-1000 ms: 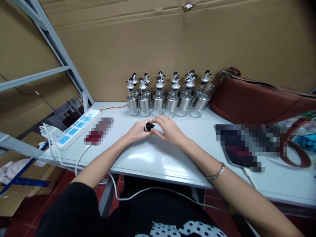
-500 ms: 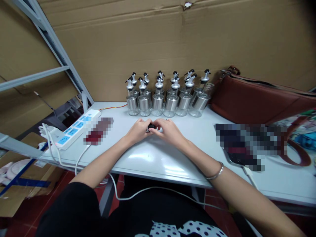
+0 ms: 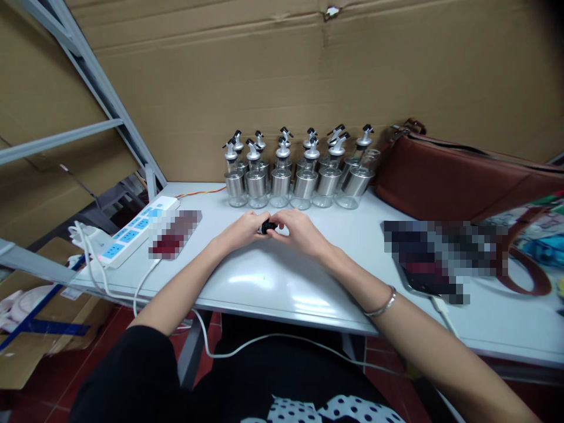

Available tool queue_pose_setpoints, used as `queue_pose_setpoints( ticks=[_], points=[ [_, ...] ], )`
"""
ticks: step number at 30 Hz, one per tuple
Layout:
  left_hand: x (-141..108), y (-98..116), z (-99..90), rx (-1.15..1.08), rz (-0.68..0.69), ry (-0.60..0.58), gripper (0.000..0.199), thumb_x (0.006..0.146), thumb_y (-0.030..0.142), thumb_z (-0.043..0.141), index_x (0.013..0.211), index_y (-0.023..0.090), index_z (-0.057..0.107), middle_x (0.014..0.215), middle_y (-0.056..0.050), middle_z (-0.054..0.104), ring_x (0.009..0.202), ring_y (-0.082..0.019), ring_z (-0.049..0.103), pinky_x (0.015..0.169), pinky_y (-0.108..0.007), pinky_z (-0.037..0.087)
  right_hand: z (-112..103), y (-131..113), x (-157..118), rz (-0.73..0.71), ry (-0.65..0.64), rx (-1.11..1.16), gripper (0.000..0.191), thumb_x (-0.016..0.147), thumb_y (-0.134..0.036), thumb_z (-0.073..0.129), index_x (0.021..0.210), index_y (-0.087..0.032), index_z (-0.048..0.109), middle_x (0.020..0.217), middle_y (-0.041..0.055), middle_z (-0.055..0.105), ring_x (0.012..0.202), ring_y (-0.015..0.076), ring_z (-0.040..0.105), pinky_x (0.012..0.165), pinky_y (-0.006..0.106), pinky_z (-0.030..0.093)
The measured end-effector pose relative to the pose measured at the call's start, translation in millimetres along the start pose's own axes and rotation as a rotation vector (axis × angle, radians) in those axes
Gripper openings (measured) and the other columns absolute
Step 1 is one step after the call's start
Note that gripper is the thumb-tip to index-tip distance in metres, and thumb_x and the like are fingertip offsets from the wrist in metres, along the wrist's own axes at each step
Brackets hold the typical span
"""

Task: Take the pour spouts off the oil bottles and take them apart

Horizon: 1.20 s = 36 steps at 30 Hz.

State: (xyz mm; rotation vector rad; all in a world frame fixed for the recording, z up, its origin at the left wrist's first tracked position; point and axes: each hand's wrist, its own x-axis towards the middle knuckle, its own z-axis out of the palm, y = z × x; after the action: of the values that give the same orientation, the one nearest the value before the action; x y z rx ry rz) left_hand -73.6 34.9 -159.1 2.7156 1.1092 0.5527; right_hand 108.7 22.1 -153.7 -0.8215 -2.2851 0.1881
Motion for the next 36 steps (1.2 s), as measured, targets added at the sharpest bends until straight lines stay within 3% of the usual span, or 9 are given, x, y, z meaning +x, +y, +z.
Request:
queue_pose_setpoints(
  ticks=[13,19,22,25,28,32,36],
  points=[
    [-2,-6,0.2,0.105,0.018,0.026,0.013,0.082,0.029,0.052,0.079,0.018,0.047,0.067,0.001,0.055,0.063,-0.016,0.050,0.073,-0.029,0.036,-7,3,2,-0.393,0.034,-0.353,0.009,0.086,-0.014,0.049,0.086,-0.013,0.058,0.078,0.0071,0.064,0.072,0.0189,0.053,0.070,0.030,0.034],
    [-1,2,-0.3,-0.139,-0.076,-0.051,0.012,0.078,0.028,0.051,0.083,0.017,0.052,0.075,0.000,0.060,0.070,-0.017,0.055,0.068,-0.026,0.040,-8,1,0,-0.445,0.028,-0.370,0.010,0.084,-0.010,0.048,0.080,-0.014,0.057,0.075,0.0053,0.062,0.070,0.0175,0.050,0.070,0.029,0.033],
    [-7,13,-4.1,-0.181,-0.130,-0.106,0.020,0.078,0.032,0.053,0.091,0.017,0.054,0.078,-0.001,0.063,0.073,-0.018,0.058,0.076,-0.030,0.043,-9,-1,-1,-0.416,0.016,-0.321,0.007,0.080,-0.011,0.051,0.081,-0.015,0.057,0.075,0.0048,0.062,0.071,0.0172,0.051,0.070,0.029,0.033],
    [-24,26,-9.2,0.067,-0.354,-0.076,0.038,0.083,0.045,0.049,0.106,0.015,0.050,0.084,-0.006,0.067,0.080,-0.024,0.062,0.096,-0.052,0.033,-13,-2,-2,-0.316,0.032,-0.272,0.007,0.077,-0.013,0.051,0.082,-0.017,0.056,0.074,0.0040,0.062,0.071,0.0170,0.053,0.072,0.029,0.034],
    [-50,37,-16.5,0.436,-0.727,-0.026,0.052,0.088,0.053,0.036,0.111,0.009,0.049,0.086,-0.017,0.068,0.083,-0.034,0.064,0.096,-0.070,0.012,-18,-3,-2,-0.226,0.060,-0.265,0.009,0.076,-0.013,0.050,0.081,-0.019,0.055,0.076,0.0040,0.064,0.072,0.0173,0.055,0.074,0.030,0.034],
    [-79,39,-28.2,0.542,-1.022,-0.093,0.053,0.088,0.051,0.034,0.111,0.007,0.050,0.083,-0.021,0.068,0.084,-0.040,0.064,0.093,-0.072,0.015,-20,-6,-2,-0.213,0.045,-0.279,0.009,0.076,-0.014,0.049,0.081,-0.020,0.054,0.078,0.0044,0.065,0.072,0.0176,0.055,0.076,0.031,0.033],
    [-87,37,-32.1,0.544,-1.090,-0.118,0.056,0.087,0.052,0.033,0.111,0.006,0.051,0.086,-0.022,0.068,0.085,-0.041,0.064,0.091,-0.068,0.024,-19,-10,-2,-0.234,0.041,-0.280,0.008,0.077,-0.013,0.049,0.081,-0.019,0.053,0.076,0.0038,0.065,0.072,0.0173,0.056,0.077,0.031,0.033]
  ],
)
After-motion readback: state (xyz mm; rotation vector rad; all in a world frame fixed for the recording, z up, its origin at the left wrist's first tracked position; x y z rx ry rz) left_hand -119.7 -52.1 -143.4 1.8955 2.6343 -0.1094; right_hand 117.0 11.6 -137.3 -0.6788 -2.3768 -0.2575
